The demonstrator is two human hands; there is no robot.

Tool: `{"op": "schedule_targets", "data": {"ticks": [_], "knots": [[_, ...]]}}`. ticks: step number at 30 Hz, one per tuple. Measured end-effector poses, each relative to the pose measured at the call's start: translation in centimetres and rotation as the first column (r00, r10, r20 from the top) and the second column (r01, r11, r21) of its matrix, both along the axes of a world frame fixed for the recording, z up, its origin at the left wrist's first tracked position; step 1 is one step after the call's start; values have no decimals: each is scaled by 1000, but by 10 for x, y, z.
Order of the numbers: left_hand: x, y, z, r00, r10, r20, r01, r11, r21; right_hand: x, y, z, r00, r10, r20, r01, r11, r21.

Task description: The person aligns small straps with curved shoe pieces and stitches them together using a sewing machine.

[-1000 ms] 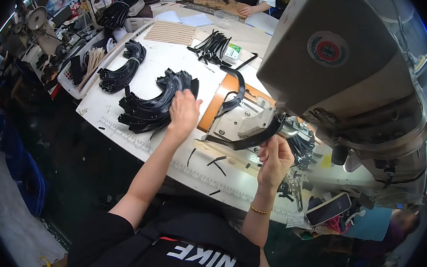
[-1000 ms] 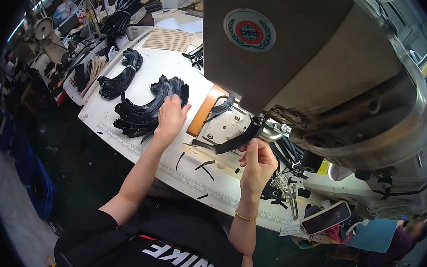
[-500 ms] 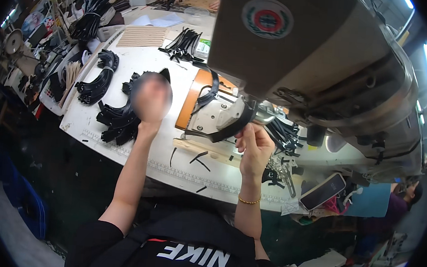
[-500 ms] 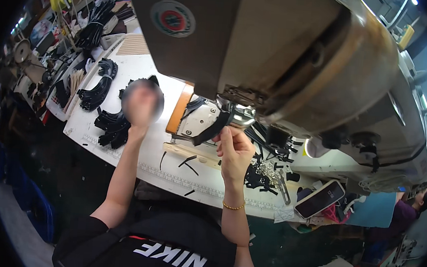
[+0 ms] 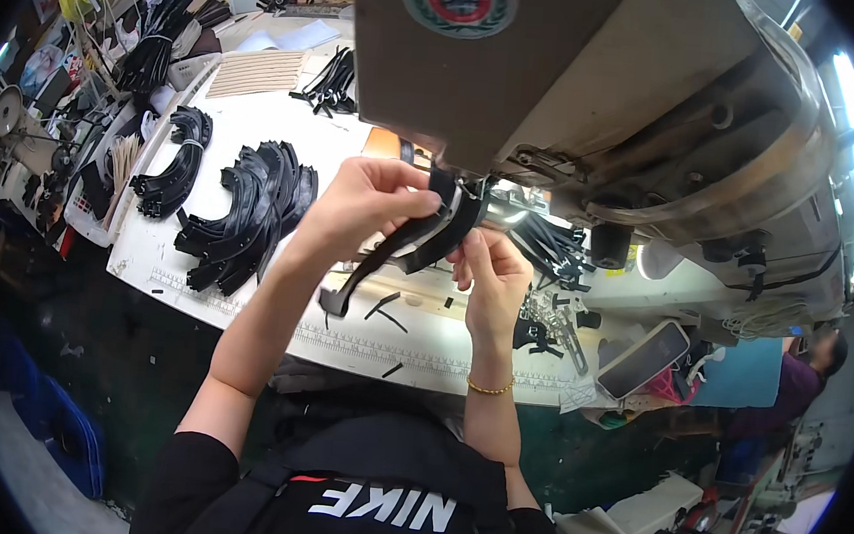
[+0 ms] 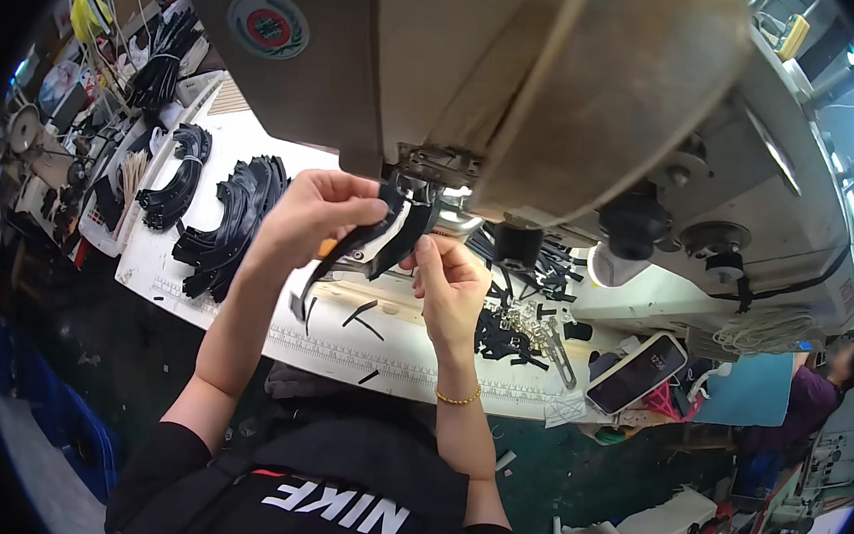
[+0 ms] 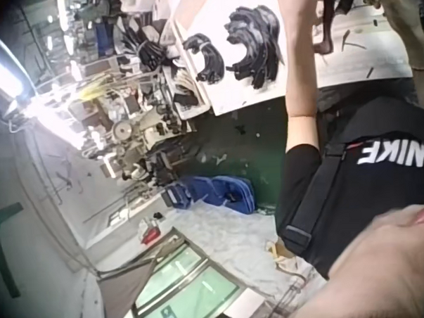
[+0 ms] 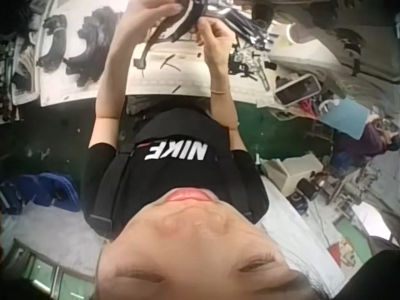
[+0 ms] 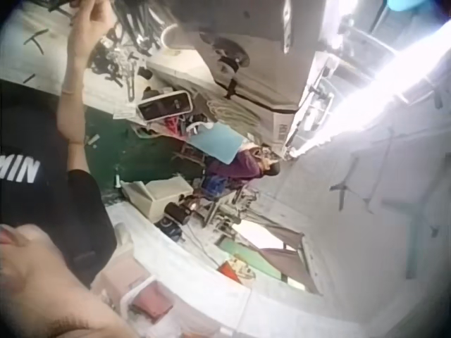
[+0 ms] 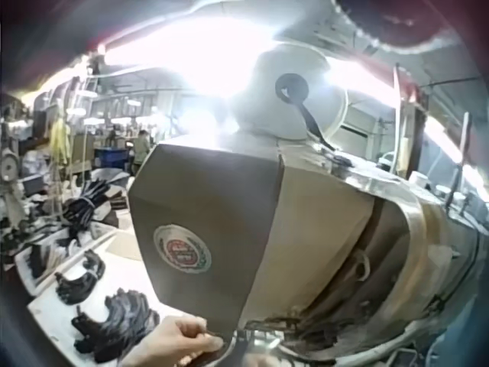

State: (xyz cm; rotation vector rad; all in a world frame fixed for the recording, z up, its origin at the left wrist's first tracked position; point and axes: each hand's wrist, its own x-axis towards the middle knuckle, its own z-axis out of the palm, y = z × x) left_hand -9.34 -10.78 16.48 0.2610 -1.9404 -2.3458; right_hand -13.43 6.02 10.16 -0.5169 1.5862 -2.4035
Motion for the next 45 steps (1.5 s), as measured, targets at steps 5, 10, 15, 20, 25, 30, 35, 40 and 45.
{"op": "schedule_targets", "data": {"ticks": [5,10,15,20,25,30,35,40,45], "knots": [[4,16,-19,998,67,11,-68,994,90,-1,0,3,999,-37,-11,37,999,10],[3,16,-28,999,47,3,-47,988,149,-5,2,1,996,-86,-29,88,994,58],[0,12,-26,1000,-17,-1,17,986,166,-4,2,3,996,-75,-42,77,996,45],[-1,10,-26,998,-30,53,18,977,212,-1,2,4,995,-76,-63,79,995,55],[-4,5,-28,999,-36,31,30,984,178,-2,-1,1,995,-77,-58,80,995,56],[-14,7,-20,996,-78,48,74,994,86,-2,0,6,993,-99,-57,102,993,60],[-18,6,-26,995,-83,54,80,996,51,-6,2,-1,998,-44,-53,48,997,60],[-19,9,-17,994,-101,46,106,985,-137,-2,6,6,995,-94,-35,97,990,107],[-16,7,-9,990,-128,57,138,959,-247,-33,55,-2,929,-361,-82,370,916,157]]}}
